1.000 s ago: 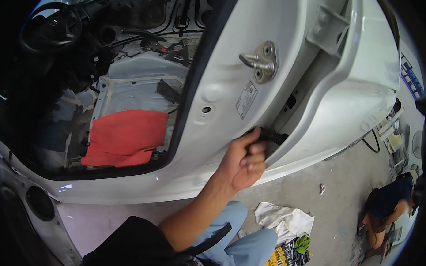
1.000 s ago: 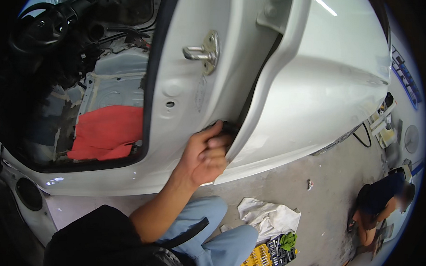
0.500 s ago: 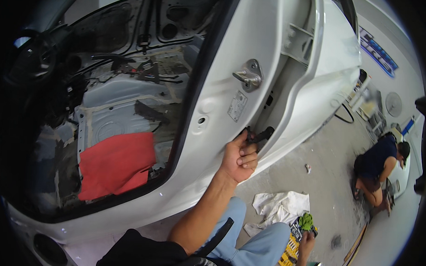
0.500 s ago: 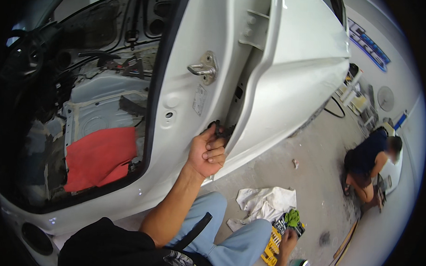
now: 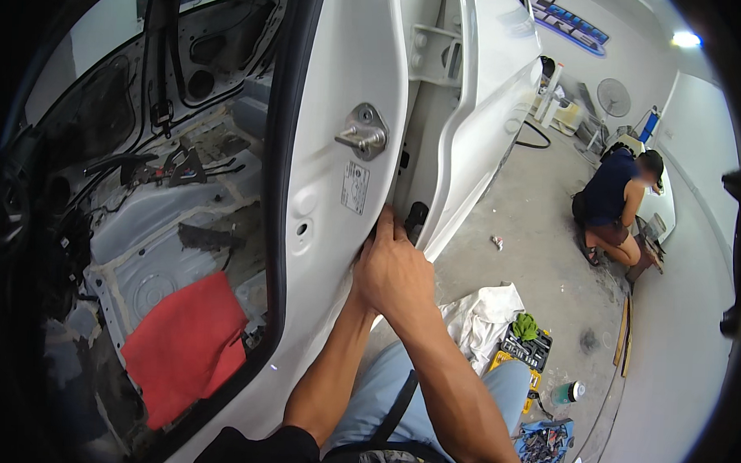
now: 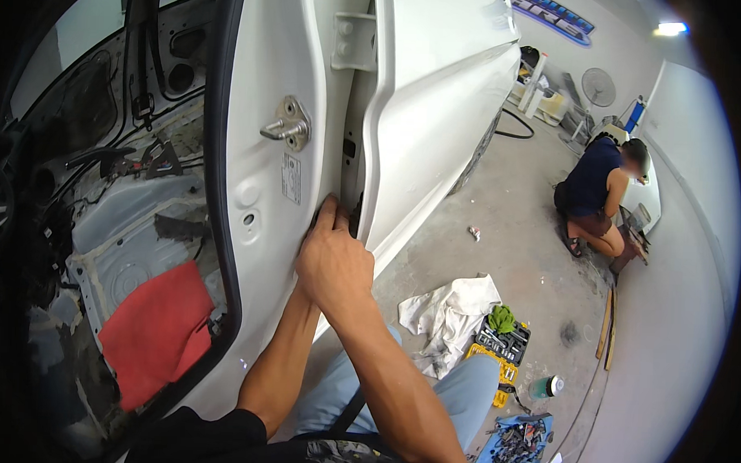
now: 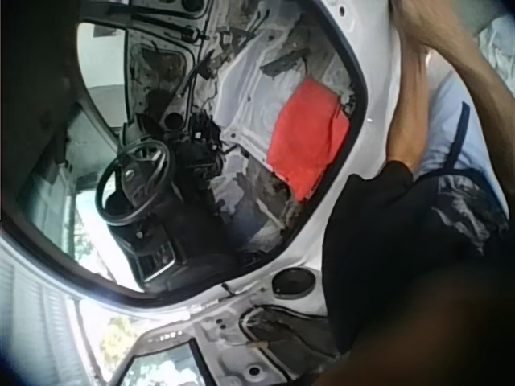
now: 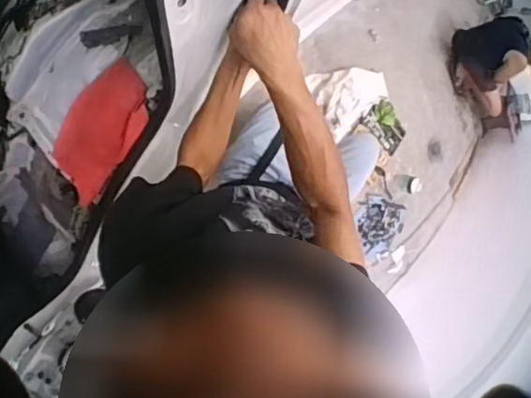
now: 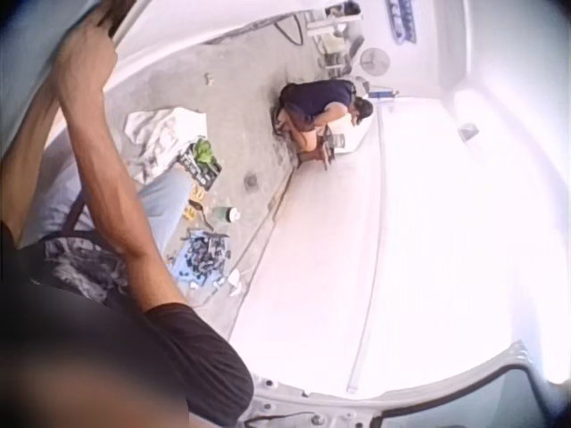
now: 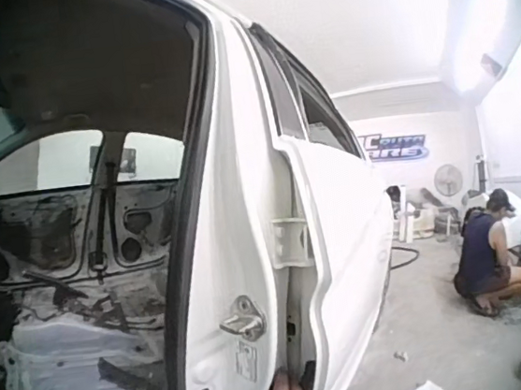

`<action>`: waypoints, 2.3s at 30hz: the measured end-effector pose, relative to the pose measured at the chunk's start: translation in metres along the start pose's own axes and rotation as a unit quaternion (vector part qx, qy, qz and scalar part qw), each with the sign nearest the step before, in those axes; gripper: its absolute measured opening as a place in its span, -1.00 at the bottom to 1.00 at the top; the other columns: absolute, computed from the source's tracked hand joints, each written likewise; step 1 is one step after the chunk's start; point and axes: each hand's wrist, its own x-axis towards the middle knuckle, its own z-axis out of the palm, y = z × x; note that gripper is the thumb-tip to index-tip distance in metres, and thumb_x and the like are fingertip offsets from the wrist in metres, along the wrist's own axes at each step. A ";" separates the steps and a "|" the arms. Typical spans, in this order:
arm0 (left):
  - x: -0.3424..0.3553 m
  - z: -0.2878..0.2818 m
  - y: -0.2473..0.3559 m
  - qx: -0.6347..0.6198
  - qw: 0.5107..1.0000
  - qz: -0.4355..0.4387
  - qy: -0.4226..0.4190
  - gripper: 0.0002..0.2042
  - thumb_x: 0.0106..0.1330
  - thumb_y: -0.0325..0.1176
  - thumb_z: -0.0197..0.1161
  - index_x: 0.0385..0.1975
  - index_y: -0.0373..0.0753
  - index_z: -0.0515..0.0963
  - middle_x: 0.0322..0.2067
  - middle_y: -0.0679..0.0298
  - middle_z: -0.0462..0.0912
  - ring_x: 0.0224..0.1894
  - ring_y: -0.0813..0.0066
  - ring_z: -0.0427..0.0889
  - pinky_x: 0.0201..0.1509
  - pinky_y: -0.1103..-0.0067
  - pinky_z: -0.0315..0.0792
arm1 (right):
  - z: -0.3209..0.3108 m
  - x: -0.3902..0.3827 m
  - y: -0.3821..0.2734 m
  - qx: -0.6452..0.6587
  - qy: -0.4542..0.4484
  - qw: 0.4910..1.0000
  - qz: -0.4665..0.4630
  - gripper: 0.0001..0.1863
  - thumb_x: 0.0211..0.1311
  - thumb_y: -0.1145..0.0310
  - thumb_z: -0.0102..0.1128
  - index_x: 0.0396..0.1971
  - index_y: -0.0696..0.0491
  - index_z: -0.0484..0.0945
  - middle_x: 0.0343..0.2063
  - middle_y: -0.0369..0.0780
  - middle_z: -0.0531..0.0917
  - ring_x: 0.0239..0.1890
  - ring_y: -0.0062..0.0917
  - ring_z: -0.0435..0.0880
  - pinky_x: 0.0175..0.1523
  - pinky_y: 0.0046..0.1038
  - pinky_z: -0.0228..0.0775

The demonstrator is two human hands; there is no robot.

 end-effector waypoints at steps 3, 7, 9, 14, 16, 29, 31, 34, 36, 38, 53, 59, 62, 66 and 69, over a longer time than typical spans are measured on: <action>-0.005 -0.001 0.006 0.210 0.972 -0.051 0.088 -0.53 0.55 -0.05 -0.14 0.36 -0.09 0.18 0.14 0.31 0.44 0.13 0.50 0.47 0.14 0.52 0.43 | 0.001 0.011 0.006 -0.020 -0.052 0.998 0.039 -0.59 0.23 0.29 0.08 0.04 0.15 0.44 -0.19 0.07 0.67 -0.30 0.04 0.69 -0.20 -0.01 0.54; -0.004 -0.013 -0.003 0.197 0.973 -0.068 0.098 -0.53 0.56 0.06 -0.19 0.30 -0.07 0.26 0.08 0.33 0.49 0.06 0.54 0.54 0.05 0.52 0.51 | 0.004 0.013 0.012 -0.033 -0.037 0.999 0.010 -0.73 0.22 0.32 0.08 -0.10 0.06 0.48 -0.27 -0.01 0.70 -0.37 0.02 0.69 -0.27 -0.01 0.52; 0.000 -0.020 -0.011 0.018 0.998 -0.015 -0.066 -0.53 0.56 0.04 -0.17 0.30 -0.08 0.25 0.09 0.33 0.49 0.07 0.54 0.54 0.06 0.52 0.51 | 0.010 0.009 0.013 -0.033 -0.024 0.999 0.008 -0.77 0.23 0.32 0.09 -0.14 0.03 0.49 -0.29 -0.03 0.70 -0.38 0.02 0.68 -0.30 -0.01 0.51; -0.014 -0.024 -0.008 0.157 0.983 -0.042 0.090 -0.59 0.56 -0.06 -0.12 0.25 -0.13 0.31 0.08 0.30 0.49 0.08 0.53 0.54 0.05 0.55 0.51 | 0.015 -0.003 0.013 -0.005 -0.001 1.000 0.003 -0.82 0.31 0.29 0.01 -0.19 0.05 0.43 -0.22 -0.01 0.69 -0.36 0.04 0.69 -0.27 0.01 0.52; -0.012 -0.021 -0.004 0.153 0.981 -0.075 0.098 -0.60 0.56 -0.06 -0.12 0.24 -0.14 0.32 0.07 0.30 0.50 0.07 0.53 0.54 0.04 0.55 0.51 | 0.012 -0.003 0.012 0.020 -0.030 0.997 0.065 -0.79 0.35 0.27 -0.03 -0.16 0.07 0.45 -0.24 0.01 0.69 -0.34 0.06 0.68 -0.25 0.02 0.51; -0.004 -0.030 0.007 0.108 0.980 -0.142 0.085 -0.61 0.55 -0.08 -0.10 0.21 -0.16 0.35 0.02 0.29 0.52 0.00 0.52 0.57 -0.01 0.56 0.53 | 0.040 0.013 -0.005 0.169 0.181 0.956 0.154 -0.77 0.29 0.31 0.09 -0.26 0.11 0.66 -0.45 0.10 0.67 -0.35 0.08 0.66 -0.17 -0.06 0.51; 0.001 -0.033 0.006 0.104 0.981 -0.145 0.078 -0.61 0.55 -0.08 -0.10 0.20 -0.16 0.36 0.01 0.29 0.53 -0.01 0.52 0.58 -0.02 0.56 0.53 | 0.044 0.013 -0.004 0.170 0.204 0.951 0.159 -0.78 0.25 0.32 0.12 -0.26 0.12 0.67 -0.45 0.12 0.66 -0.35 0.10 0.65 -0.15 -0.06 0.51; 0.006 -0.038 0.006 0.098 0.983 -0.142 0.064 -0.62 0.55 -0.09 -0.09 0.20 -0.17 0.36 0.00 0.29 0.53 -0.02 0.52 0.58 -0.03 0.56 0.53 | 0.052 0.011 -0.005 0.189 0.241 0.934 0.182 -0.78 0.21 0.32 0.13 -0.28 0.12 0.68 -0.43 0.10 0.67 -0.32 0.10 0.65 -0.13 -0.07 0.50; 0.005 -0.042 0.005 0.095 0.983 -0.145 0.056 -0.62 0.55 -0.09 -0.09 0.19 -0.17 0.37 -0.01 0.29 0.54 -0.03 0.52 0.59 -0.04 0.57 0.53 | 0.056 0.012 -0.005 0.247 0.243 0.911 0.222 -0.75 0.21 0.30 0.12 -0.30 0.12 0.70 -0.37 0.08 0.69 -0.26 0.07 0.67 -0.09 -0.10 0.51; 0.004 -0.045 0.003 0.087 0.984 -0.146 0.047 -0.62 0.55 -0.09 -0.09 0.18 -0.18 0.37 -0.01 0.29 0.54 -0.04 0.51 0.59 -0.05 0.57 0.53 | 0.057 0.013 -0.005 0.245 0.231 0.905 0.261 -0.73 0.19 0.27 0.13 -0.29 0.12 0.72 -0.34 0.08 0.70 -0.23 0.03 0.68 -0.06 -0.14 0.52; -0.008 -0.024 0.016 0.104 0.982 -0.146 0.055 -0.62 0.53 -0.06 -0.06 0.10 -0.20 0.42 -0.20 0.33 0.56 -0.18 0.54 0.60 -0.17 0.60 0.54 | 0.058 -0.011 -0.005 0.298 0.308 0.887 0.170 -0.80 0.15 0.36 0.20 -0.29 0.14 0.66 -0.54 -0.04 0.70 -0.42 -0.26 0.74 -0.20 -0.36 0.55; -0.002 0.001 0.013 0.035 0.985 -0.132 0.109 -0.62 0.50 0.16 -0.09 -0.20 -0.02 0.43 -0.62 0.47 0.15 -0.77 0.69 0.01 -0.67 0.67 -0.03 | 0.001 -0.111 0.118 0.157 0.302 0.940 -0.029 -0.90 0.04 0.58 0.16 -0.40 0.14 0.50 -0.50 -0.22 0.57 -0.52 -0.51 0.55 -0.33 -0.55 0.43; 0.002 0.013 0.009 0.069 0.982 -0.108 0.139 -0.64 0.51 0.14 -0.09 -0.20 0.00 0.44 -0.64 0.49 0.16 -0.78 0.69 0.02 -0.69 0.70 -0.04 | -0.060 -0.144 0.216 -0.147 0.198 0.938 0.245 -0.66 0.05 0.33 0.45 -0.55 0.18 0.42 -0.44 -0.12 0.53 -0.42 -0.32 0.51 -0.29 -0.37 0.38; 0.003 0.023 0.009 0.028 0.976 -0.106 0.189 -0.68 0.53 0.06 -0.08 -0.16 -0.01 0.50 -0.72 0.50 0.17 -0.84 0.71 -0.04 -0.75 0.69 -0.09 | -0.072 -0.164 0.269 -0.134 0.162 0.944 0.254 -0.71 0.10 0.34 0.41 -0.47 0.21 0.48 -0.17 -0.01 0.49 -0.27 -0.20 0.55 -0.18 -0.23 0.40; 0.004 0.030 0.008 -0.010 0.977 -0.088 0.195 -0.70 0.54 -0.04 -0.06 -0.23 -0.05 0.55 -0.78 0.51 0.14 -0.87 0.70 -0.04 -0.78 0.67 -0.12 | -0.053 -0.149 0.265 -0.176 0.135 0.953 0.206 -0.59 0.06 0.37 0.41 -0.09 0.17 0.54 0.10 0.04 0.43 0.11 -0.04 0.48 0.15 -0.18 0.37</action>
